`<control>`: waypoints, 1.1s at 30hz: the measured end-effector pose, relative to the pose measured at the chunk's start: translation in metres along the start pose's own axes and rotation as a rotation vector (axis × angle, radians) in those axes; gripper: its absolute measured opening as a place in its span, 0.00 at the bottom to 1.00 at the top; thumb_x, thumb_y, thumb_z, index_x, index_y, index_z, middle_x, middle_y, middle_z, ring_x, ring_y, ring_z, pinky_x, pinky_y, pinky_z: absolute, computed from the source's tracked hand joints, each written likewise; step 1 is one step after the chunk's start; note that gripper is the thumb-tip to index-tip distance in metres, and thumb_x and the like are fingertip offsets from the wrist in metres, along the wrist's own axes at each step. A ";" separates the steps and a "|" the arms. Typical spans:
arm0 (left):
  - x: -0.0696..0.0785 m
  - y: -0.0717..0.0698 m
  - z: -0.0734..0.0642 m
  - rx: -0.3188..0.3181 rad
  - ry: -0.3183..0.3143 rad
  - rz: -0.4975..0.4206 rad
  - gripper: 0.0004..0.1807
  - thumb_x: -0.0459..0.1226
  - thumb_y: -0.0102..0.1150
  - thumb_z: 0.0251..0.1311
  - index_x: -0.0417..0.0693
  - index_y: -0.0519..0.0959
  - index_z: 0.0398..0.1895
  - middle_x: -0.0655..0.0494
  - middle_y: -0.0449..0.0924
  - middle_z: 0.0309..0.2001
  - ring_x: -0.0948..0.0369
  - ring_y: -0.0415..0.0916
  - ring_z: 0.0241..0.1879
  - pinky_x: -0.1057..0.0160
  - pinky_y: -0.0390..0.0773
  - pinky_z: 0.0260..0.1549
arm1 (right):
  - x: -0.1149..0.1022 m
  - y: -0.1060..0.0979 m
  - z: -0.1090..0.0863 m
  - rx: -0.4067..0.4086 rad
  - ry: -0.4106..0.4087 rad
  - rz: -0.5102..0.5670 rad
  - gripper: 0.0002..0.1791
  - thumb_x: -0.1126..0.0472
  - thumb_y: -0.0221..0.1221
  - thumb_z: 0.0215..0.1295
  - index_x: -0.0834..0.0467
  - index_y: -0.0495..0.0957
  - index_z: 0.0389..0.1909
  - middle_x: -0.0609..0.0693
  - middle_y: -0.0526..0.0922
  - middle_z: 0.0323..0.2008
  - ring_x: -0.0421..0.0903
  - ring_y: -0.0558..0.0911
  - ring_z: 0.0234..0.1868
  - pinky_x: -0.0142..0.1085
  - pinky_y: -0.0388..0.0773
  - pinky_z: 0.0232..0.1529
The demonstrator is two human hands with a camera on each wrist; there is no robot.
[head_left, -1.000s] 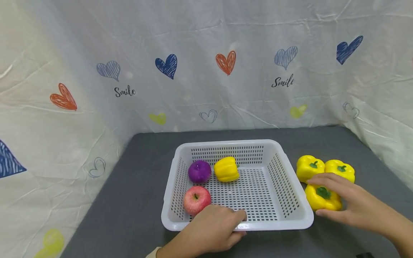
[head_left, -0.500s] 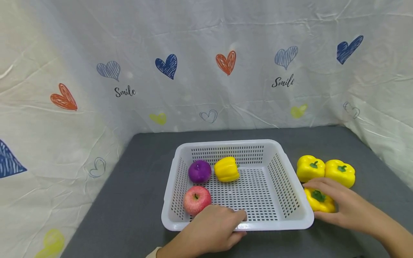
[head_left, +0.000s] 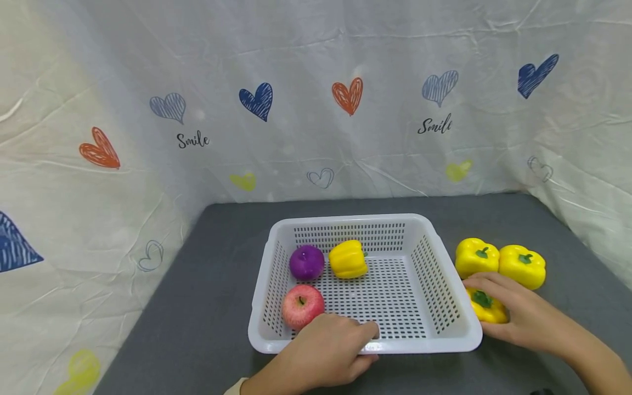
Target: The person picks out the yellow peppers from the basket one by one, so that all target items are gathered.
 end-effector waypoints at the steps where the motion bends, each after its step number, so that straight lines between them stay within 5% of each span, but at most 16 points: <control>1: 0.000 0.000 0.000 0.001 0.001 0.002 0.09 0.49 0.63 0.64 0.58 0.76 0.39 0.70 0.67 0.21 0.71 0.62 0.19 0.74 0.64 0.21 | 0.001 0.000 0.000 -0.005 0.007 0.002 0.37 0.50 0.82 0.38 0.41 0.79 0.53 0.36 0.78 0.51 0.37 0.74 0.50 0.16 0.59 0.54; 26: -0.001 0.001 0.000 -0.018 -0.012 -0.013 0.09 0.49 0.63 0.64 0.58 0.76 0.39 0.70 0.68 0.21 0.71 0.63 0.19 0.74 0.66 0.22 | 0.006 0.002 0.004 -0.078 0.103 0.004 0.35 0.42 0.77 0.45 0.41 0.78 0.57 0.36 0.77 0.55 0.38 0.74 0.52 0.24 0.70 0.52; 33: -0.001 0.000 0.000 -0.016 -0.008 -0.012 0.10 0.49 0.63 0.64 0.58 0.76 0.40 0.70 0.69 0.22 0.71 0.63 0.19 0.74 0.66 0.22 | 0.007 0.002 0.003 -0.068 0.071 0.021 0.36 0.46 0.78 0.46 0.46 0.77 0.59 0.41 0.77 0.56 0.38 0.73 0.54 0.18 0.63 0.53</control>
Point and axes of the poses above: each hand's wrist, its own z-axis towards the middle knuckle, its own y-axis out of the palm, x = y × z, the point moved 4 cm from there along z, towards the middle knuckle
